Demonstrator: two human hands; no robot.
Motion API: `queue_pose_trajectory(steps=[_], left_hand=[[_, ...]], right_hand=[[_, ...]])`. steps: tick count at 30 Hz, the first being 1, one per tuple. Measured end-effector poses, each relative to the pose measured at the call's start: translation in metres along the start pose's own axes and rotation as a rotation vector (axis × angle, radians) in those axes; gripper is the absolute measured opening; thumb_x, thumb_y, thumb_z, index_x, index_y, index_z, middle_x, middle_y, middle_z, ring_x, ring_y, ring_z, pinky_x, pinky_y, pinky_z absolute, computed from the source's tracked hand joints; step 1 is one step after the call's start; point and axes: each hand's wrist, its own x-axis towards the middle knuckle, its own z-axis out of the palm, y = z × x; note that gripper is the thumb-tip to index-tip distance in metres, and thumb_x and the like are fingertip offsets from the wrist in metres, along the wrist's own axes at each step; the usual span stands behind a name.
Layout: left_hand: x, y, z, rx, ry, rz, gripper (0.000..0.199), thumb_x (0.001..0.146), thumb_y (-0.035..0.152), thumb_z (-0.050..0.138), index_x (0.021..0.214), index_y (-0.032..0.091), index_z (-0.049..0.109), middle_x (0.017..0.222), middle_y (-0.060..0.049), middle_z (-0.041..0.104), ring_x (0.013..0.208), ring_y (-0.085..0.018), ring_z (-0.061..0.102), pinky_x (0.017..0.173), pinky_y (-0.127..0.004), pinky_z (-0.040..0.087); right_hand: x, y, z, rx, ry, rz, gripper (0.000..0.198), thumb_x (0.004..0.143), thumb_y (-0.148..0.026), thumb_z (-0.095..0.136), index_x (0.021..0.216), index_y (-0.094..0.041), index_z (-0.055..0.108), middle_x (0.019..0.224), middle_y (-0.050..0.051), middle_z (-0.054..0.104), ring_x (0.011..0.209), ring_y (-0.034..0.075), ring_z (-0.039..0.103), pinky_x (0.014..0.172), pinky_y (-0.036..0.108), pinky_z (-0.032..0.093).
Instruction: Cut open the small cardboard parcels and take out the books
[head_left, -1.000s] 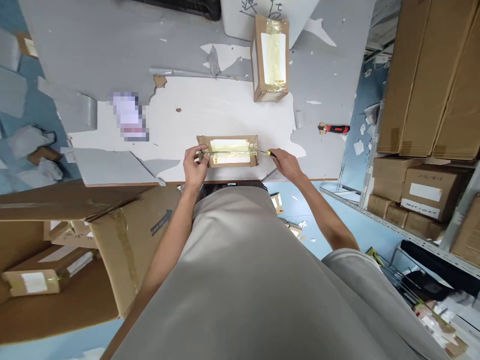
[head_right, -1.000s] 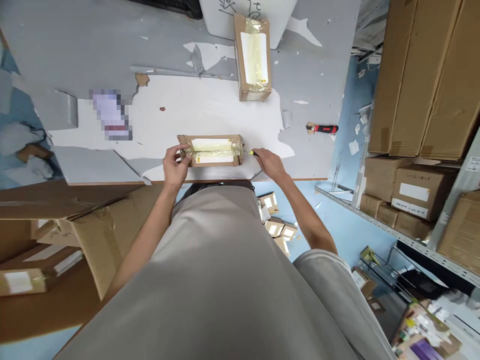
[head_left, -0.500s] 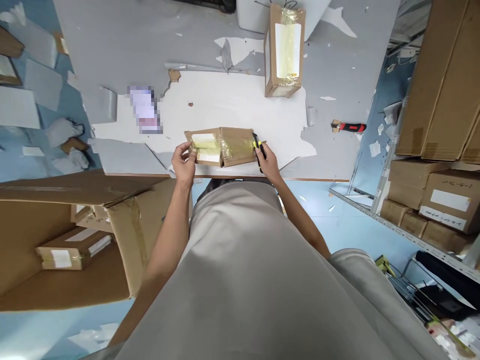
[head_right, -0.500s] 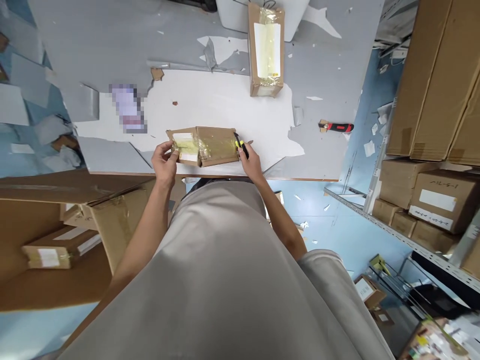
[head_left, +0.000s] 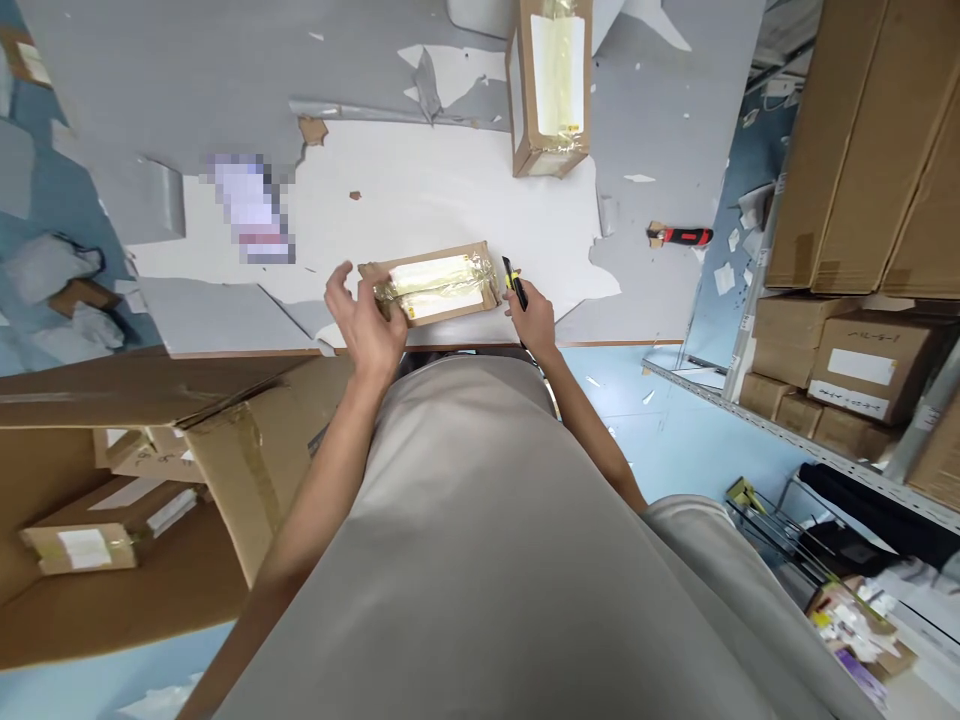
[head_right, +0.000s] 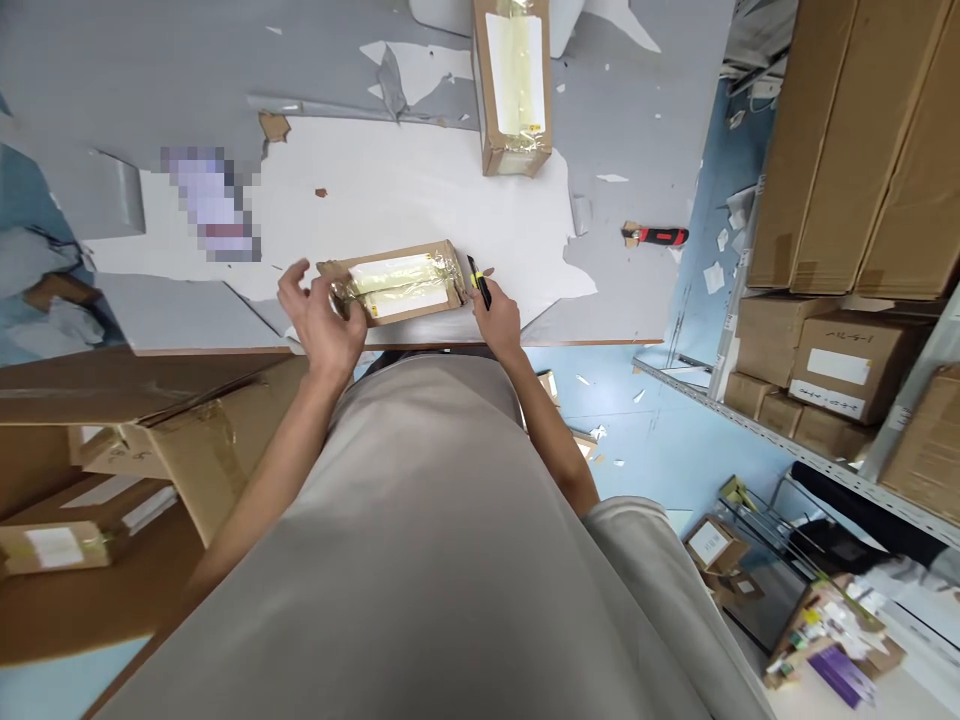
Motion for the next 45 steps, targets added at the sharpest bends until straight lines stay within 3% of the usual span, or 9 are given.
queue_pose_trajectory(steps=[2,4,6,9,18,25,31,37,45], left_hand=[[0.011,0.02,0.007,0.051,-0.111,0.172,0.047,0.107,0.038,0.07,0.154,0.029,0.069,0.182,-0.015,0.048,0.177,-0.042,0.036,0.147,-0.068,0.032],[0.022,0.039,0.019,0.075,-0.277,0.322,0.053,0.115,0.042,0.058,0.167,0.03,0.059,0.186,-0.013,0.048,0.18,-0.039,0.033,0.147,-0.067,0.03],[0.03,0.055,0.036,0.091,-0.421,0.429,0.059,0.119,0.046,0.048,0.176,0.028,0.05,0.189,-0.013,0.046,0.182,-0.038,0.03,0.148,-0.067,0.027],[0.035,0.067,0.057,0.11,-0.521,0.486,0.067,0.121,0.049,0.04,0.182,0.021,0.043,0.191,-0.017,0.042,0.184,-0.038,0.027,0.15,-0.066,0.02],[0.036,0.056,0.067,0.082,-0.53,0.479,0.074,0.121,0.06,0.039,0.184,0.02,0.04,0.193,-0.017,0.038,0.185,-0.038,0.023,0.151,-0.066,0.015],[0.035,0.057,0.066,0.099,-0.548,0.481,0.07,0.12,0.053,0.041,0.183,0.021,0.041,0.194,-0.015,0.036,0.185,-0.037,0.021,0.151,-0.067,0.017],[0.033,0.054,0.07,0.071,-0.538,0.465,0.069,0.12,0.053,0.04,0.182,0.022,0.042,0.193,-0.014,0.038,0.186,-0.036,0.019,0.152,-0.067,0.014],[0.03,0.055,0.068,0.087,-0.543,0.457,0.065,0.118,0.042,0.042,0.18,0.02,0.045,0.192,-0.015,0.04,0.185,-0.036,0.021,0.151,-0.069,0.016],[0.028,0.062,0.061,0.114,-0.553,0.436,0.061,0.115,0.034,0.047,0.175,0.021,0.051,0.19,-0.014,0.045,0.184,-0.034,0.026,0.152,-0.066,0.021]], right_hand=[[-0.011,0.001,-0.004,0.134,0.033,0.032,0.053,0.126,-0.053,0.033,0.156,-0.024,0.065,0.127,0.008,0.087,0.095,0.023,0.086,0.1,0.035,0.065],[-0.019,-0.002,-0.008,0.195,0.052,0.032,0.052,0.125,-0.055,0.036,0.155,-0.025,0.067,0.124,0.007,0.088,0.092,0.023,0.086,0.1,0.035,0.065],[-0.025,-0.009,-0.012,0.159,0.055,-0.005,0.052,0.125,-0.054,0.037,0.155,-0.025,0.068,0.126,0.009,0.087,0.101,0.025,0.086,0.104,0.036,0.064],[-0.025,-0.023,-0.017,0.024,0.053,-0.052,0.052,0.126,-0.046,0.036,0.16,-0.021,0.067,0.136,0.014,0.084,0.122,0.031,0.082,0.112,0.04,0.061],[-0.012,-0.053,-0.036,-0.209,-0.054,-0.009,0.051,0.123,-0.028,0.036,0.165,-0.016,0.063,0.145,0.019,0.08,0.129,0.035,0.077,0.113,0.043,0.059],[-0.018,-0.073,-0.051,-0.281,-0.143,0.037,0.05,0.122,-0.024,0.036,0.164,-0.013,0.06,0.14,0.02,0.082,0.128,0.037,0.077,0.112,0.045,0.059],[-0.011,-0.08,-0.052,-0.304,-0.188,0.087,0.042,0.122,-0.027,0.04,0.15,-0.018,0.069,0.135,0.018,0.084,0.129,0.038,0.077,0.109,0.045,0.06],[-0.021,-0.095,-0.054,-0.316,-0.214,0.137,0.037,0.123,-0.027,0.041,0.145,-0.017,0.07,0.136,0.018,0.083,0.13,0.036,0.078,0.108,0.043,0.061],[-0.039,-0.097,-0.045,-0.343,-0.262,0.174,0.038,0.123,-0.023,0.039,0.149,-0.017,0.066,0.137,0.019,0.083,0.13,0.033,0.08,0.107,0.042,0.063]])
